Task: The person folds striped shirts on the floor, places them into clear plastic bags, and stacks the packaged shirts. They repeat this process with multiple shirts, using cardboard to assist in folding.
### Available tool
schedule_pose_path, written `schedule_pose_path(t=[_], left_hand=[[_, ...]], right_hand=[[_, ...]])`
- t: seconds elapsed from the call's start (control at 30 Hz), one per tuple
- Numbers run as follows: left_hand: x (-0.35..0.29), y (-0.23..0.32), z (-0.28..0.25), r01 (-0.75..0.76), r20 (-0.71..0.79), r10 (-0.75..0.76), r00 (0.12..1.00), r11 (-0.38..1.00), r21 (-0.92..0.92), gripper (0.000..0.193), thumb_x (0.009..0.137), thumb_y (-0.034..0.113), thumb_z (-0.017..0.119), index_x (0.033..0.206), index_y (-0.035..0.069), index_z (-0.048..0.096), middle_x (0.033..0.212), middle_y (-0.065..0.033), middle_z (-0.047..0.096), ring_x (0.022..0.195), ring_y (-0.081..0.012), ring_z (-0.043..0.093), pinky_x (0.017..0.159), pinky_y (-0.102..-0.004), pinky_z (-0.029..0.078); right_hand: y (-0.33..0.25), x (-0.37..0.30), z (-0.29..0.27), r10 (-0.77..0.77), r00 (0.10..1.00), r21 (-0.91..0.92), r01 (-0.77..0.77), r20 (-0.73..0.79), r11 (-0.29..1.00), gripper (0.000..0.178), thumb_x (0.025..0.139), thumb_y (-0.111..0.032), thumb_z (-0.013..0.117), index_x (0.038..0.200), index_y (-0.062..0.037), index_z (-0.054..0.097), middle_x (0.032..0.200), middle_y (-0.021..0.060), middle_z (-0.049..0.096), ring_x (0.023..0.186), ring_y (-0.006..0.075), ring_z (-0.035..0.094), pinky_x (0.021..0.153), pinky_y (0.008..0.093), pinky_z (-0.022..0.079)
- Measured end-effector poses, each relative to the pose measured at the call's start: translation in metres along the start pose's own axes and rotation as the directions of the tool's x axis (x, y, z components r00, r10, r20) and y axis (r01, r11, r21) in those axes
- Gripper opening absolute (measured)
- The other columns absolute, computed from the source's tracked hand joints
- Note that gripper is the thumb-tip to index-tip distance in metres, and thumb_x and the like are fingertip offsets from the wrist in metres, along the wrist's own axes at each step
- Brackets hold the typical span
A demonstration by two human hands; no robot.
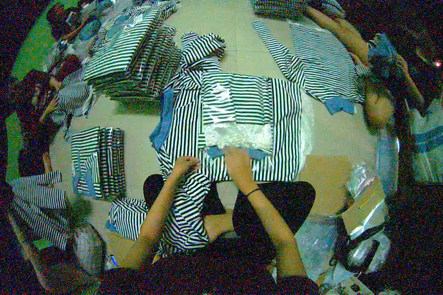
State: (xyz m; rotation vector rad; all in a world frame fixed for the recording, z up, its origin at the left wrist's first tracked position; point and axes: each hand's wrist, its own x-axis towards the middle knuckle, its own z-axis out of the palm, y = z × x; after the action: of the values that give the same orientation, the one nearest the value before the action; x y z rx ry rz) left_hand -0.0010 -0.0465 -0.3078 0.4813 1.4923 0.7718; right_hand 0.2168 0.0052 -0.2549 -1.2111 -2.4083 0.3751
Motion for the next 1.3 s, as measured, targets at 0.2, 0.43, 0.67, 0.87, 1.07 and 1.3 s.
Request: schedule_pose_path(t=[0.2,0.43,0.67,0.87,1.07,1.3], left_hand=[[-0.006,0.002,0.001,-0.024,0.019,0.025,1.0,0.998,-0.059,0.016,0.078,0.013,0.052,0.081,-0.003,0.058,0.07,-0.0079,0.06,0.057,-0.0125,0.057,0.048,-0.0208,0.046],[-0.005,-0.005,0.007,-0.061,-0.066,0.056,0.996,0.995,-0.074,0.016,0.075,0.011,0.053,0.076,-0.004,0.058,0.065,-0.0074,0.059,0.051,-0.0118,0.055,0.046,-0.0196,0.044],[-0.015,0.0,0.023,-0.146,-0.27,0.189,0.944,0.974,0.171,0.018,0.071,0.01,0.052,0.073,-0.006,0.06,0.057,-0.009,0.058,0.044,-0.0119,0.052,0.041,-0.0217,0.043],[-0.009,-0.002,0.02,-0.135,-0.176,0.122,0.977,0.989,-0.064,0.018,0.071,0.008,0.05,0.075,-0.009,0.056,0.064,-0.0124,0.059,0.051,-0.0154,0.056,0.045,-0.0231,0.044],[-0.009,0.011,-0.005,-0.049,0.017,0.046,0.999,0.979,0.197,0.017,0.071,0.011,0.052,0.071,-0.005,0.058,0.062,-0.0113,0.059,0.052,-0.0171,0.057,0.049,-0.0265,0.046],[-0.022,0.046,-0.004,-0.515,0.274,0.802,0.53,0.048,0.856,0.02,0.063,0.002,0.054,0.082,0.002,0.048,0.082,-0.0156,0.048,0.078,-0.0317,0.049,0.067,-0.0369,0.041]], right_hand=[[-0.048,0.012,0.043,-0.11,0.988,0.08,0.101,0.113,0.992,0.012,0.067,-0.016,0.058,0.077,-0.0082,0.058,0.076,0.0035,0.053,0.078,0.0204,0.047,0.073,0.0345,0.032],[-0.058,0.014,0.055,-0.177,0.974,-0.032,0.183,0.141,0.983,0.01,0.067,-0.013,0.05,0.073,-0.0073,0.055,0.074,0.0067,0.053,0.074,0.0218,0.049,0.069,0.0347,0.035],[-0.051,0.001,0.086,-0.145,0.97,0.09,0.13,0.196,0.987,0.01,0.073,-0.014,0.049,0.076,-0.0044,0.053,0.074,0.0105,0.053,0.078,0.0252,0.049,0.068,0.0359,0.035],[0.036,-0.002,-0.029,-0.28,0.746,0.692,-0.319,0.605,0.647,0.028,0.082,-0.03,0.048,0.08,-0.0026,0.051,0.075,0.0047,0.05,0.071,0.014,0.046,0.065,0.028,0.039],[0.179,-0.103,-0.108,0.708,0.699,-0.821,-0.46,-0.1,0.338,0.021,0.077,-0.023,0.05,0.086,-0.0066,0.058,0.091,0.0121,0.058,0.079,0.0218,0.056,0.067,0.0337,0.043],[0.207,-0.104,-0.171,0.297,0.954,-0.674,-0.242,-0.035,0.698,0.019,0.078,-0.021,0.046,0.079,-0.0061,0.057,0.08,0.0129,0.057,0.073,0.0257,0.055,0.061,0.0381,0.043]])
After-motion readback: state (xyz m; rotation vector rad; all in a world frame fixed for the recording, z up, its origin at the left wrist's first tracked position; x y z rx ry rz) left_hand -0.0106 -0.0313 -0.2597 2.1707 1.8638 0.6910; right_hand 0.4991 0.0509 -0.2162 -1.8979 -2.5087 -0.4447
